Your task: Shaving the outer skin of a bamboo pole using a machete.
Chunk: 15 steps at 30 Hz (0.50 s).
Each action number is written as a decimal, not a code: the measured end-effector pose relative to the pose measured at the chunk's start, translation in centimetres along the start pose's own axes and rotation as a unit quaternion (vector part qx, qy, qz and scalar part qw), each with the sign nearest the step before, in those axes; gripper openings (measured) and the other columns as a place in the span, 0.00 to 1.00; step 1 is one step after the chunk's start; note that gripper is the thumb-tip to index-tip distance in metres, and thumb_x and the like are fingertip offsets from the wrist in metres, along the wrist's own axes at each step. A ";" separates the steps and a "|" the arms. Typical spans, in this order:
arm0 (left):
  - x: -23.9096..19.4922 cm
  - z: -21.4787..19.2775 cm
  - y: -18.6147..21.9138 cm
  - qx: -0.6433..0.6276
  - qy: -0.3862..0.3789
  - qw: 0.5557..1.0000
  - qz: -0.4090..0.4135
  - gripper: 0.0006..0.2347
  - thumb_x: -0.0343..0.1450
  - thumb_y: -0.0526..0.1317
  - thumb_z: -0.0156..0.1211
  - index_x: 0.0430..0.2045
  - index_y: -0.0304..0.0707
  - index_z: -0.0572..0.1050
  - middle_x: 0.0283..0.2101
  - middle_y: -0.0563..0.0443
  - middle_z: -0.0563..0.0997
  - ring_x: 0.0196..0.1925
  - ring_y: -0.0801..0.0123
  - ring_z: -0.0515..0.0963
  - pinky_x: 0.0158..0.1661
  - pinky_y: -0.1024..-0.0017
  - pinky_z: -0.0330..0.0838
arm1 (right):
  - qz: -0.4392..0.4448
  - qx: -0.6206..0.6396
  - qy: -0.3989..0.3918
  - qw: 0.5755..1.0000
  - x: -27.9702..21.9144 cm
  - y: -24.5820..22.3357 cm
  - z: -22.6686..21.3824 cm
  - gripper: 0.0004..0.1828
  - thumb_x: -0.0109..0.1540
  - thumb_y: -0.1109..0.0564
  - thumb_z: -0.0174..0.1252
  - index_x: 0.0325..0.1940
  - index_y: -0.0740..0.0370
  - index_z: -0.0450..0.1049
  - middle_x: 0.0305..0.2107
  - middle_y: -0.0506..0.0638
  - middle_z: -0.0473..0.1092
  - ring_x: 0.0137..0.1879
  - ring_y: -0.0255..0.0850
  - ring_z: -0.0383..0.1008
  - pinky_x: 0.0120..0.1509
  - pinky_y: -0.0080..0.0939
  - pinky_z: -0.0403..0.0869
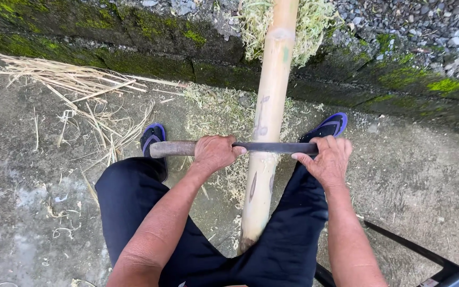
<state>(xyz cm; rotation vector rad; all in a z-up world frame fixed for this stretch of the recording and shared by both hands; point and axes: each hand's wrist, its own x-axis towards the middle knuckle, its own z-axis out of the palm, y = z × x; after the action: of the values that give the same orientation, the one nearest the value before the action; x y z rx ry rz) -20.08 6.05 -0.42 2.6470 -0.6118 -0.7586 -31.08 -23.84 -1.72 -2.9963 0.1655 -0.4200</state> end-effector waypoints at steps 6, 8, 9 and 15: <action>0.1 -0.1 0.2 0.025 -0.013 1.000 -0.003 0.23 0.73 0.64 0.48 0.34 0.48 0.82 0.19 0.52 0.75 0.28 0.66 0.79 0.41 0.58 0.73 | -0.003 0.010 0.008 1.000 -0.2 0.5 0.6 0.41 0.46 0.20 0.62 0.43 0.54 0.80 0.35 0.47 0.67 0.52 0.49 0.63 0.67 0.53 0.58; 0.6 0.5 -0.4 0.024 0.008 1.000 0.012 0.22 0.72 0.64 0.48 0.35 0.48 0.82 0.17 0.53 0.74 0.26 0.67 0.77 0.40 0.57 0.72 | -0.007 0.017 0.018 1.000 0.1 0.4 0.4 0.40 0.46 0.20 0.62 0.43 0.55 0.80 0.35 0.47 0.67 0.52 0.48 0.63 0.67 0.54 0.58; 0.7 1.1 -0.6 0.017 0.026 0.999 0.022 0.22 0.72 0.64 0.49 0.35 0.49 0.82 0.16 0.54 0.73 0.25 0.67 0.76 0.39 0.57 0.72 | -0.015 0.024 0.020 0.999 0.0 0.4 0.2 0.40 0.46 0.21 0.63 0.44 0.55 0.80 0.35 0.46 0.68 0.52 0.48 0.63 0.67 0.54 0.58; 0.4 -0.1 -0.1 0.043 -0.005 0.999 0.007 0.24 0.73 0.65 0.46 0.35 0.49 0.82 0.15 0.55 0.71 0.23 0.71 0.73 0.37 0.60 0.70 | 0.020 0.015 -0.032 0.999 0.8 0.4 0.5 0.40 0.45 0.21 0.63 0.44 0.54 0.80 0.34 0.47 0.68 0.51 0.47 0.63 0.65 0.51 0.60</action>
<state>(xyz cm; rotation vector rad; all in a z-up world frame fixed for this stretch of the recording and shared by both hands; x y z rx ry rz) -19.72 5.97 -0.55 2.7156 -0.6814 -0.7587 -30.23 -24.29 -2.06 -2.9664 0.2101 -0.3206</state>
